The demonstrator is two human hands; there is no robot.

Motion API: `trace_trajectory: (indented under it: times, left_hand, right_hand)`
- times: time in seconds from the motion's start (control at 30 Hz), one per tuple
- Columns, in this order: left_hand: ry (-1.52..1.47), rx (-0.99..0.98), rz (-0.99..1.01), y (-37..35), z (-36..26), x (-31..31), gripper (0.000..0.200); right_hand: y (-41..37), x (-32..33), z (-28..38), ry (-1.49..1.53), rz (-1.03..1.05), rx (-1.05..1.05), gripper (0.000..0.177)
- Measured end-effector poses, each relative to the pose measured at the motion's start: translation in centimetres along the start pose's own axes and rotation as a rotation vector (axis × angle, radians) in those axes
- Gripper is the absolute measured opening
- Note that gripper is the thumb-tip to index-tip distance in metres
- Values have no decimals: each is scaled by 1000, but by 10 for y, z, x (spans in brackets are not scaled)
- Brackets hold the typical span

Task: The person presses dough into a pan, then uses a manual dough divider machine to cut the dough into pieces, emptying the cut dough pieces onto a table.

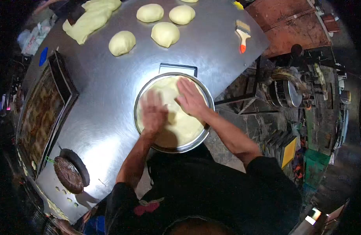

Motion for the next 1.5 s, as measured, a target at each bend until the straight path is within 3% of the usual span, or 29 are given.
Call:
trace_trajectory:
  times: [0.03,0.17,0.2,0.23,0.27,0.3,0.33,0.37,0.4,0.43,0.5,0.57,0.6,0.67,0.7,0.77,0.8,0.83,0.9,0.93,1.0,1.1,1.13,1.17,1.23,1.3,1.37,1.43,1.5]
  left_hand:
    - [-37,-168,-39,7,-6,2,69]
    - [-82,-136,-143,17,2,-12,60]
    - [-186,-164,7,22,17,-7,58]
    - [-640,-95,-88,22,34,27,50]
    - [-683,97,-173,30,50,48,45]
    - [-733,295,-243,27,61,58,41]
    - [-515,149,-278,33,73,56,41]
    - [-498,149,-275,27,80,35,41]
    - [-503,157,-228,25,88,7,41]
    - [-508,164,-177,22,94,-4,42]
    - [-465,277,-112,1,80,4,42]
    - [-431,425,111,-19,78,44,43]
    - [-413,422,98,-12,88,50,43]
    - [-489,458,-312,-11,99,56,44]
    - [-492,458,-303,-1,106,52,44]
    - [-625,63,-232,29,117,40,45]
    - [-627,69,-229,25,118,31,45]
    - [-547,-8,-116,24,112,22,46]
    - [-491,-81,20,11,103,8,48]
    - [-497,-48,13,4,107,9,49]
    - [-496,11,10,-8,108,9,51]
    - [-575,87,-82,-25,94,10,53]
    - [-574,102,-93,-30,91,7,55]
    - [-580,102,-85,-40,85,5,55]
    - [-563,190,-158,-52,77,5,57]
    - [-534,223,-152,-63,60,3,58]
    - [-192,377,-249,-74,45,4,57]
    - [-74,366,-247,-49,33,6,61]
    - [-538,-92,-178,-9,24,-33,65]
  right_hand:
    - [-1,3,-1,10,-1,-4,61]
    - [12,15,5,-109,169,38,61]
    - [17,27,21,-22,254,-92,59]
    - [34,41,29,49,319,-203,58]
    - [44,45,41,-150,379,-127,55]
    - [46,32,37,-139,370,-124,55]
    - [48,11,28,-158,230,13,57]
    - [50,-3,30,-171,90,154,58]
    - [64,0,43,-166,226,25,65]
    - [64,-14,54,-157,215,41,65]
    - [43,-49,75,-341,57,153,69]
    - [26,-51,90,-245,142,245,67]
    - [25,-49,91,-239,123,255,67]
    - [-5,-55,91,-327,283,594,68]
    - [-3,-48,96,-323,289,588,68]
    - [16,-33,104,221,903,274,62]
    - [15,-40,92,229,386,216,61]
    - [21,-35,87,-69,113,172,63]
    - [30,-43,68,-195,-37,333,65]
    - [37,-31,72,-198,-19,321,65]
    - [52,-12,77,-77,299,193,68]
    - [49,-22,47,-188,133,258,68]
    - [60,-19,47,-74,278,193,68]
    - [53,-21,39,-73,284,185,68]
    - [46,-10,23,-224,57,154,67]
    - [41,5,25,-225,67,192,65]
    - [55,18,28,59,309,72,65]
    - [40,17,13,-183,78,96,65]
    - [37,10,-1,-145,63,130,65]
Point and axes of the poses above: each hand's wrist, its own y-axis towards the middle knuckle, its own x-axis out of the back of the hand, z = x × y, the point moved 2 cm from there along y, towards the middle knuckle, and after that the axes turned 7 degrees about -x, right-handed, at the moved point
